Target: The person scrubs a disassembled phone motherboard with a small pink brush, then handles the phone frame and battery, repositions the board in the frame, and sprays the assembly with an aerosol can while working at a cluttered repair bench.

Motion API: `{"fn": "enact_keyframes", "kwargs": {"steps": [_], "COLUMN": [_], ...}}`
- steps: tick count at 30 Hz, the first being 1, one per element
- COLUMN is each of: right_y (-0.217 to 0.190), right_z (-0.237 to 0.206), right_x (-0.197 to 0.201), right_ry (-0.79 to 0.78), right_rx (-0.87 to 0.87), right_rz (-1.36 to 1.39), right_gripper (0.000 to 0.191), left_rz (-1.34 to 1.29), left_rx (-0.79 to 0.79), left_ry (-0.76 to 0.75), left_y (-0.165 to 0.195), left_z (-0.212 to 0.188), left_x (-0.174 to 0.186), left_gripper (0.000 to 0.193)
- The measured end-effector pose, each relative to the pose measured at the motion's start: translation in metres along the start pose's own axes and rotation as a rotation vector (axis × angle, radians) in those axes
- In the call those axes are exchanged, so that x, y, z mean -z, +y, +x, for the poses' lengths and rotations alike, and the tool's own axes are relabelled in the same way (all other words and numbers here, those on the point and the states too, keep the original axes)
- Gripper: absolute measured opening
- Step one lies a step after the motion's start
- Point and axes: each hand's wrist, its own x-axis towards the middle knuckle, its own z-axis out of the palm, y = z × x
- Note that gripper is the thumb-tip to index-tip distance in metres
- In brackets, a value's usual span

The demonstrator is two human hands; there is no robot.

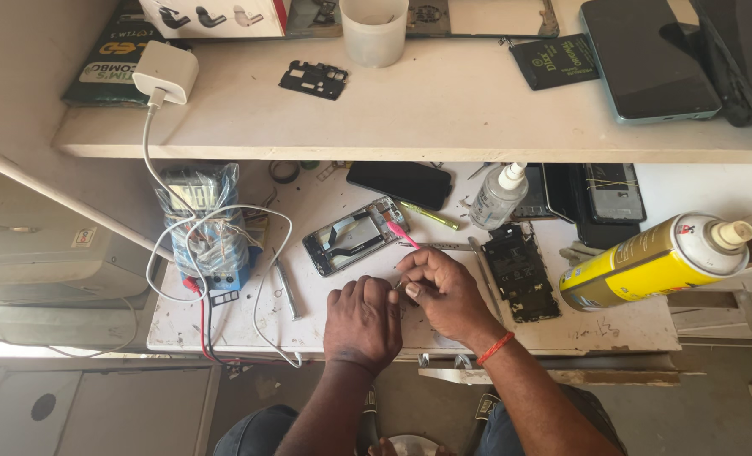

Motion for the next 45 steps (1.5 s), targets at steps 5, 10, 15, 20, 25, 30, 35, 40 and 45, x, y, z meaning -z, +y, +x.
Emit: {"fn": "enact_keyframes", "kwargs": {"steps": [5, 10, 15, 20, 25, 30, 35, 40, 45], "right_y": [0.003, 0.007, 0.008, 0.004, -0.001, -0.002, 0.001, 0.004, -0.007], "right_z": [0.0, 0.0, 0.001, 0.0, -0.001, -0.001, 0.0, 0.003, 0.002], "right_x": [0.001, 0.003, 0.004, 0.007, 0.017, 0.019, 0.02, 0.026, 0.038], "right_ry": [-0.008, -0.023, -0.046, 0.04, 0.087, 0.073, 0.07, 0.153, 0.273], "right_rx": [0.055, 0.077, 0.083, -0.06, -0.176, -0.228, -0.347, -0.197, -0.06], "right_rz": [-0.006, 0.009, 0.1, 0.217, 0.338, 0.349, 0.378, 0.285, -0.071], "right_gripper": [0.022, 0.022, 0.023, 0.031, 0.026, 0.018, 0.016, 0.012, 0.016], "left_rz": [-0.006, -0.012, -0.014, -0.012, 0.0, 0.019, 0.025, 0.052, 0.109], "left_rx": [0.005, 0.011, 0.002, 0.023, 0.003, -0.018, -0.041, -0.031, -0.018], "left_ry": [-0.036, -0.057, -0.061, -0.024, 0.002, 0.014, 0.03, -0.004, -0.058], "left_y": [0.0, 0.0, 0.0, 0.003, 0.004, 0.004, 0.002, 0.005, 0.01], "left_z": [0.001, 0.002, 0.003, 0.004, 0.003, 0.001, 0.0, 0.001, 0.003], "left_x": [0.002, 0.004, 0.005, 0.005, 0.005, 0.003, 0.003, 0.006, 0.009], "left_gripper": [0.021, 0.023, 0.023, 0.019, 0.015, 0.015, 0.017, 0.023, 0.04]}}
